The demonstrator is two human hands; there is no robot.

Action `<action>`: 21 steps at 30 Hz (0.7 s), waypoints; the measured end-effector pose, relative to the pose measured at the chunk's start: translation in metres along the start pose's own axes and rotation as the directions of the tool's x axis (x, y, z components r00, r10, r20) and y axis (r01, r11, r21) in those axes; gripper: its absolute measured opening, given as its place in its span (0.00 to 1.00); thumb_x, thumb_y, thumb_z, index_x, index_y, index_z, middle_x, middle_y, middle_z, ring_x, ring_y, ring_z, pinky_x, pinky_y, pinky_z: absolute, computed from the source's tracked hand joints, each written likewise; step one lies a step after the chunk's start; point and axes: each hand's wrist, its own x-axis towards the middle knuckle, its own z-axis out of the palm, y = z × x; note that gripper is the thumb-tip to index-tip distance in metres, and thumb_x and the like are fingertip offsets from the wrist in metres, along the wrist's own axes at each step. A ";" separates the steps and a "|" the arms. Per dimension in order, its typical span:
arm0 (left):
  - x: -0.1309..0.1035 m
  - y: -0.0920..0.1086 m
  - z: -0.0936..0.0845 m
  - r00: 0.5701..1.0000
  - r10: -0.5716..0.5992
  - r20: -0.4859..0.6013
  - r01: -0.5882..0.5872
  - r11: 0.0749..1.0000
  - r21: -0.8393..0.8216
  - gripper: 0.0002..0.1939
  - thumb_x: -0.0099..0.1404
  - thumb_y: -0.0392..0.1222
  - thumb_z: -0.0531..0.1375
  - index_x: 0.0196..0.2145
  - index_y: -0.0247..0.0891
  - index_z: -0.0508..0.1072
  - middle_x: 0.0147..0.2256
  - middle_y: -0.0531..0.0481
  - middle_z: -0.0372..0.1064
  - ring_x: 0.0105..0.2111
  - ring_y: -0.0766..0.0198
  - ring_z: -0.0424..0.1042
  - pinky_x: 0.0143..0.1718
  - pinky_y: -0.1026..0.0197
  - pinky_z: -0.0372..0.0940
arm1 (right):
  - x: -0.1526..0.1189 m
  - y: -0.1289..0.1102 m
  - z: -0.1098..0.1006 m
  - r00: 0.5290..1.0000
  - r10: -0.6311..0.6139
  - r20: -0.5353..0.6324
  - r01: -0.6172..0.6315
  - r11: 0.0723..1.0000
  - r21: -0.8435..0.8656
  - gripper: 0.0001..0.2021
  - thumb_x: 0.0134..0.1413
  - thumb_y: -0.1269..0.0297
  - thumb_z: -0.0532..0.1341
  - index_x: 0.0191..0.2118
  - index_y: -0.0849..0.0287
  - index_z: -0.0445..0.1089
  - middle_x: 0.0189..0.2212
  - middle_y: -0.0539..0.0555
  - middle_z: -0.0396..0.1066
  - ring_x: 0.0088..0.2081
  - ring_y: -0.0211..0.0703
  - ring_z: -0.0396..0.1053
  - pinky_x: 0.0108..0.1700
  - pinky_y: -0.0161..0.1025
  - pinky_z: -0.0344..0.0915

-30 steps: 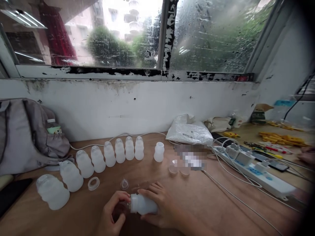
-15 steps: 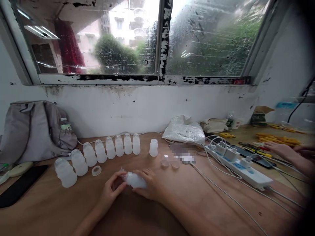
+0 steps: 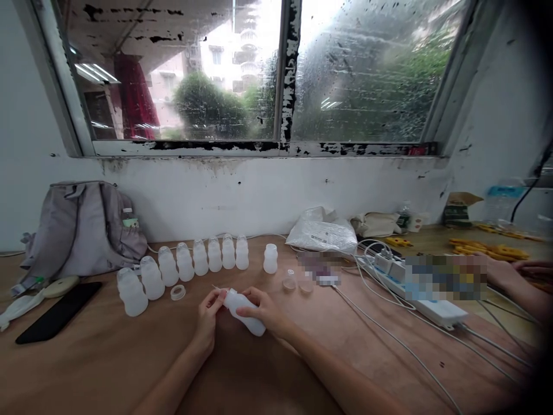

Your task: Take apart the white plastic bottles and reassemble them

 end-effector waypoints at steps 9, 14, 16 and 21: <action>0.000 0.004 0.001 0.999 -0.003 0.043 0.003 1.000 -0.016 0.18 0.53 0.51 0.59 0.36 0.35 0.73 0.33 0.47 0.70 0.31 0.64 0.67 0.32 0.64 0.61 | -0.002 -0.005 0.006 0.996 0.087 0.015 -0.088 0.991 0.104 0.18 0.39 0.54 0.63 0.36 0.59 0.63 0.30 0.51 0.69 0.28 0.40 0.66 0.28 0.35 0.61; -0.003 0.009 0.005 0.999 -0.045 0.025 0.045 0.999 0.013 0.21 0.50 0.52 0.61 0.38 0.35 0.71 0.37 0.45 0.70 0.36 0.60 0.68 0.33 0.63 0.62 | -0.004 0.006 0.019 0.964 -0.185 -0.190 0.125 0.949 -0.289 0.18 0.42 0.56 0.62 0.40 0.58 0.61 0.29 0.51 0.69 0.31 0.41 0.66 0.33 0.36 0.61; -0.004 0.010 0.005 0.997 -0.075 0.011 0.075 0.996 0.038 0.22 0.48 0.51 0.62 0.37 0.33 0.71 0.37 0.44 0.70 0.36 0.58 0.68 0.34 0.62 0.62 | -0.004 0.008 0.021 0.963 -0.210 -0.169 0.144 0.932 -0.333 0.18 0.44 0.57 0.61 0.40 0.58 0.61 0.29 0.51 0.68 0.30 0.40 0.66 0.31 0.35 0.61; -0.006 0.009 0.007 0.994 -0.110 0.011 0.110 0.994 0.022 0.21 0.49 0.50 0.62 0.38 0.33 0.70 0.36 0.43 0.70 0.37 0.58 0.68 0.33 0.63 0.62 | -0.006 0.010 0.022 0.954 -0.255 -0.155 0.180 0.906 -0.384 0.17 0.46 0.59 0.60 0.41 0.57 0.59 0.30 0.51 0.69 0.30 0.39 0.66 0.31 0.34 0.60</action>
